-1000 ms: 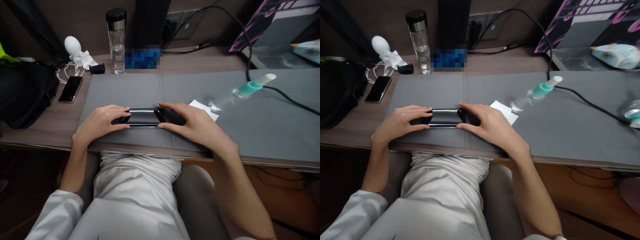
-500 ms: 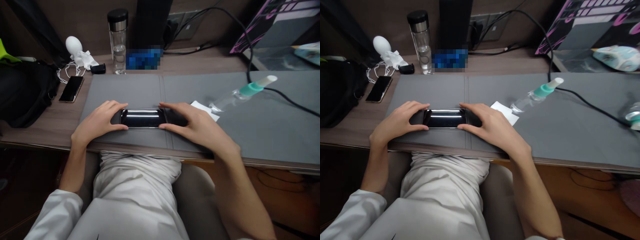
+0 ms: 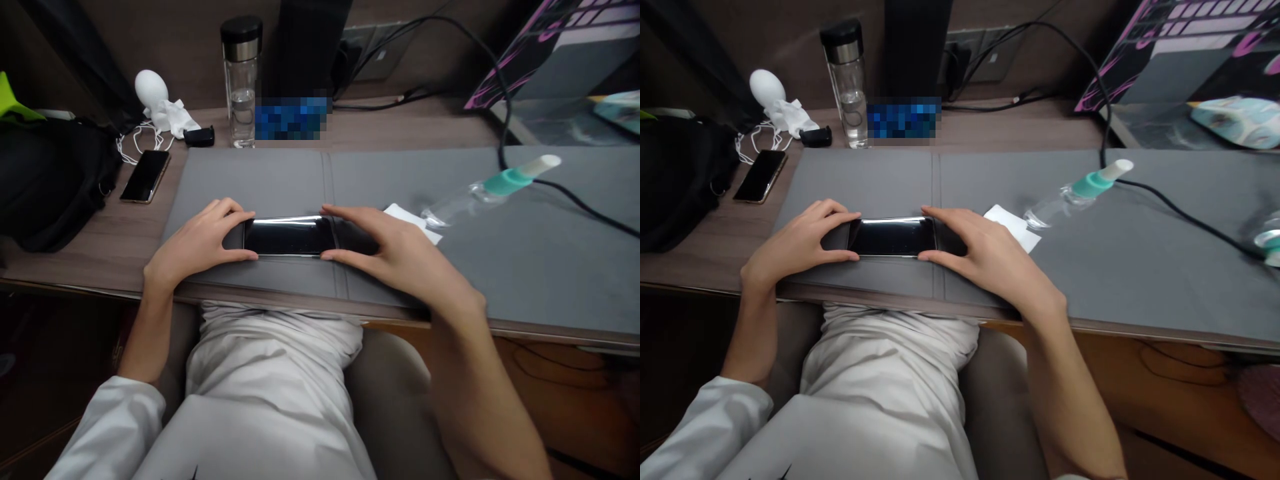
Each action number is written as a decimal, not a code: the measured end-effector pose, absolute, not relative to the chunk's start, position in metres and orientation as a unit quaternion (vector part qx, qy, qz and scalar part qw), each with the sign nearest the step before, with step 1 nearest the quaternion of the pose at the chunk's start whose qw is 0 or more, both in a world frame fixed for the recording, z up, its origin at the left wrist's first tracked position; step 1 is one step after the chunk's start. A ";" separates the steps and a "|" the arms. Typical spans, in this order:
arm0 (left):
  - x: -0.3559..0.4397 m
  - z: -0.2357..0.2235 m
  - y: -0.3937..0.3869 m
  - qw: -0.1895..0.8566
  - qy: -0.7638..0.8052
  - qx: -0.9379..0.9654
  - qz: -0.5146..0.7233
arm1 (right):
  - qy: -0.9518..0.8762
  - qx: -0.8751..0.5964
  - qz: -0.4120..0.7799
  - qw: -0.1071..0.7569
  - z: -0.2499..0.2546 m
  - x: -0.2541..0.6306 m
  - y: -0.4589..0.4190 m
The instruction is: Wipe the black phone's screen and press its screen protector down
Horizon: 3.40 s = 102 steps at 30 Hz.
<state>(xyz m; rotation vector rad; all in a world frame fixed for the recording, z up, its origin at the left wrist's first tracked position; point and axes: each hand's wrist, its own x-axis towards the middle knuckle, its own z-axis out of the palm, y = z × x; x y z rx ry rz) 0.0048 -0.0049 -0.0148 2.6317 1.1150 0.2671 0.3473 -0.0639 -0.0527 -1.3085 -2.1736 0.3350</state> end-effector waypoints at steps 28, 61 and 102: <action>0.004 -0.017 -0.002 0.186 0.395 0.894 0.102 | -0.815 -0.489 0.148 0.273 -0.056 0.350 -0.061; 0.000 -0.006 -0.015 0.166 0.403 0.898 0.062 | -0.822 -0.482 0.145 0.265 -0.052 0.349 -0.063; 0.011 -0.008 -0.024 0.131 0.420 0.894 0.083 | -0.825 -0.466 0.132 0.290 -0.057 0.350 -0.060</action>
